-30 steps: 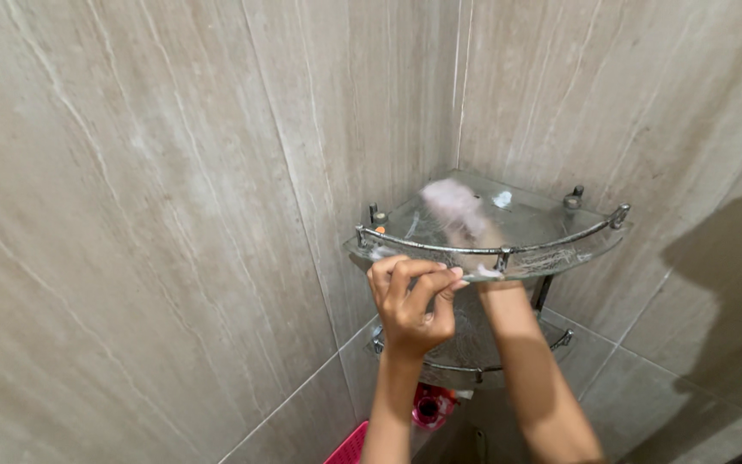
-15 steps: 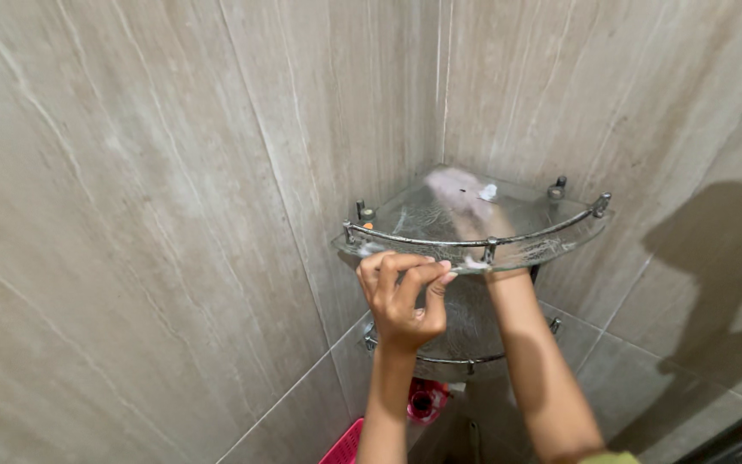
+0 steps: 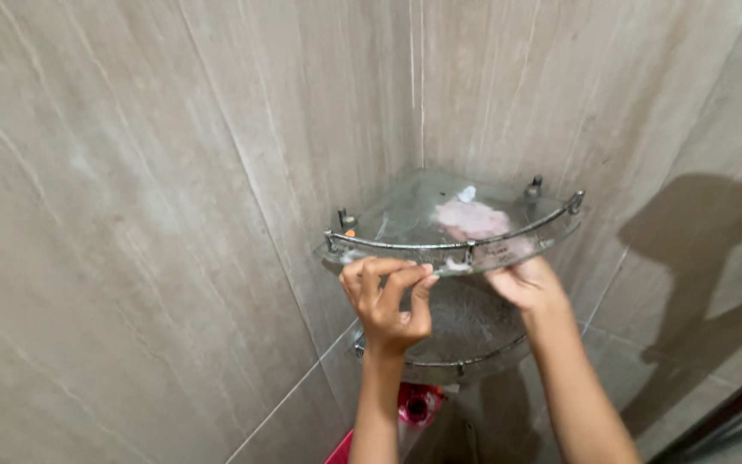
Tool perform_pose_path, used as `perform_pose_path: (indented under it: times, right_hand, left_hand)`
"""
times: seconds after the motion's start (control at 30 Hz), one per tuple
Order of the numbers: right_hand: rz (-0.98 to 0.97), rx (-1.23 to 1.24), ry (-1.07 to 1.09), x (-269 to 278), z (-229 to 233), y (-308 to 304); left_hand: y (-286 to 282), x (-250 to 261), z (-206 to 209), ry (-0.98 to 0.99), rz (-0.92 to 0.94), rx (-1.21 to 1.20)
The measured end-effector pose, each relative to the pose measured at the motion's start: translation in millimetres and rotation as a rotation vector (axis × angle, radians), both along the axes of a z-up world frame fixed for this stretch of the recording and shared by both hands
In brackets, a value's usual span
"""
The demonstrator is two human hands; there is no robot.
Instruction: The person cleans a two-tiered glass corner shelf in a bathroom. They use a pink cloth to wipe the metal frame and glass surfaces of the shelf, then rinse the cloth in a purple scoop filled with water from the sink. Finally, they use a white cloth to dry the shelf.
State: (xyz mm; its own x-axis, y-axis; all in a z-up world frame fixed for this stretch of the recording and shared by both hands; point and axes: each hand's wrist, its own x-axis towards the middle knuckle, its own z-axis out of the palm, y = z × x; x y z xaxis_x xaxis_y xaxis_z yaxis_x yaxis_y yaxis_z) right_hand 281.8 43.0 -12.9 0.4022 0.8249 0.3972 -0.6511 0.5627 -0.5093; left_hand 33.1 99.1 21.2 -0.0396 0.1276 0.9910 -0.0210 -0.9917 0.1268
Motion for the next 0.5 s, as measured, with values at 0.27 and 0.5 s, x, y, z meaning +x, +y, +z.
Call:
perform_pose_path:
  times: [0.27,0.5]
  right_hand:
    - [-0.36,-0.098,-0.014,-27,7,-31]
    - [-0.668,-0.069,0.005,-14,-23,-45]
  left_hand:
    - [0,1,-9,0.02,-0.002,-0.022]
    - [-6,-4,-10,0.034,-0.007,-0.043]
